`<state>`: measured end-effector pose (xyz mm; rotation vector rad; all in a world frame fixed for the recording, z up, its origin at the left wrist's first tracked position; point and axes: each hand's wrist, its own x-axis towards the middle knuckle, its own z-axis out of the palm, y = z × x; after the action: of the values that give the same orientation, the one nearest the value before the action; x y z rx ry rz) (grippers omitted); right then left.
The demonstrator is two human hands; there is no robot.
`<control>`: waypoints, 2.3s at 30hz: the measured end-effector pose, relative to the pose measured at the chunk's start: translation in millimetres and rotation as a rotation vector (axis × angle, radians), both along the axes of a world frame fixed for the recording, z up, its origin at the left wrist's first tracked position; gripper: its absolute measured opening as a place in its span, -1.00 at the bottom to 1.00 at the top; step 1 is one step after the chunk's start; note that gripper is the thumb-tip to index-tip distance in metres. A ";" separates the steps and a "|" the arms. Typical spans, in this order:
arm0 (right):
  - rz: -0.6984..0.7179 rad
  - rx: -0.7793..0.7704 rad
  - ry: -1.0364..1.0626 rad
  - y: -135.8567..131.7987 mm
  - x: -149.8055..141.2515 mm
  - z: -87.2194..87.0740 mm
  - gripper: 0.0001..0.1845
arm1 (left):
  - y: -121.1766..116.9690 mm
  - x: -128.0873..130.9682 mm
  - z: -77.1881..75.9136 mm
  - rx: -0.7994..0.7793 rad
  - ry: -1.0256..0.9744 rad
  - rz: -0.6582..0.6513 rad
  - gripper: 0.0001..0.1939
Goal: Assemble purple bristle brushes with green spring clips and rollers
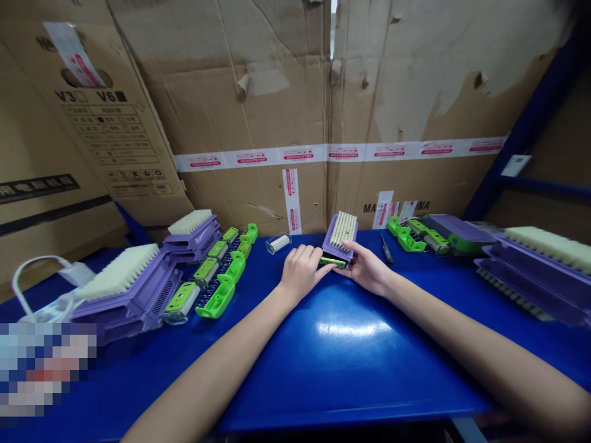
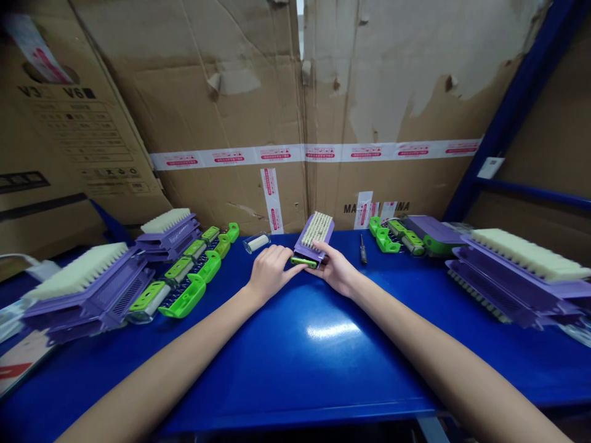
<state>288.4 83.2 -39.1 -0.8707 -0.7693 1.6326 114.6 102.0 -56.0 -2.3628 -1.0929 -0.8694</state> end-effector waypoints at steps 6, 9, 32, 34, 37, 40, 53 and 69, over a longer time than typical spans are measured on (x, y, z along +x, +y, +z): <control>0.088 0.018 -0.013 -0.7 -0.1 -1.8 -0.72 | -0.3 -0.2 1.7 -0.033 0.011 0.057 -0.58; 0.105 0.019 -0.018 -1.7 -1.1 -2.3 -0.73 | 0.4 -0.5 1.8 -0.037 0.010 0.074 -0.60; 0.049 -0.103 -0.119 -0.7 -2.1 1.7 -0.61 | 3.8 1.2 0.5 -0.225 -0.028 0.107 -0.74; 0.056 -0.094 -0.141 -0.9 -2.1 2.1 -0.62 | 4.5 0.9 1.1 -0.268 -0.061 0.135 -0.73; 0.067 -0.104 -0.235 -1.8 -1.7 3.4 -0.66 | 5.4 0.2 1.8 -0.315 -0.107 0.170 -0.74; 0.080 -0.117 -0.369 -2.8 -0.8 4.4 -0.66 | 6.0 -0.3 2.2 -0.337 -0.140 0.200 -0.78; 0.079 -0.222 -0.374 1.3 5.5 5.8 -0.69 | 10.0 -0.8 0.3 -0.361 -0.131 0.193 -0.87; -0.575 0.382 -1.204 8.3 18.4 -4.1 -0.87 | 32.4 -11.9 -9.3 -0.530 -0.374 0.091 -0.83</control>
<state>306.8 91.5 -43.2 -1.5924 -1.3933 0.3048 102.8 134.4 -65.3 -2.5899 -1.7496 -1.1300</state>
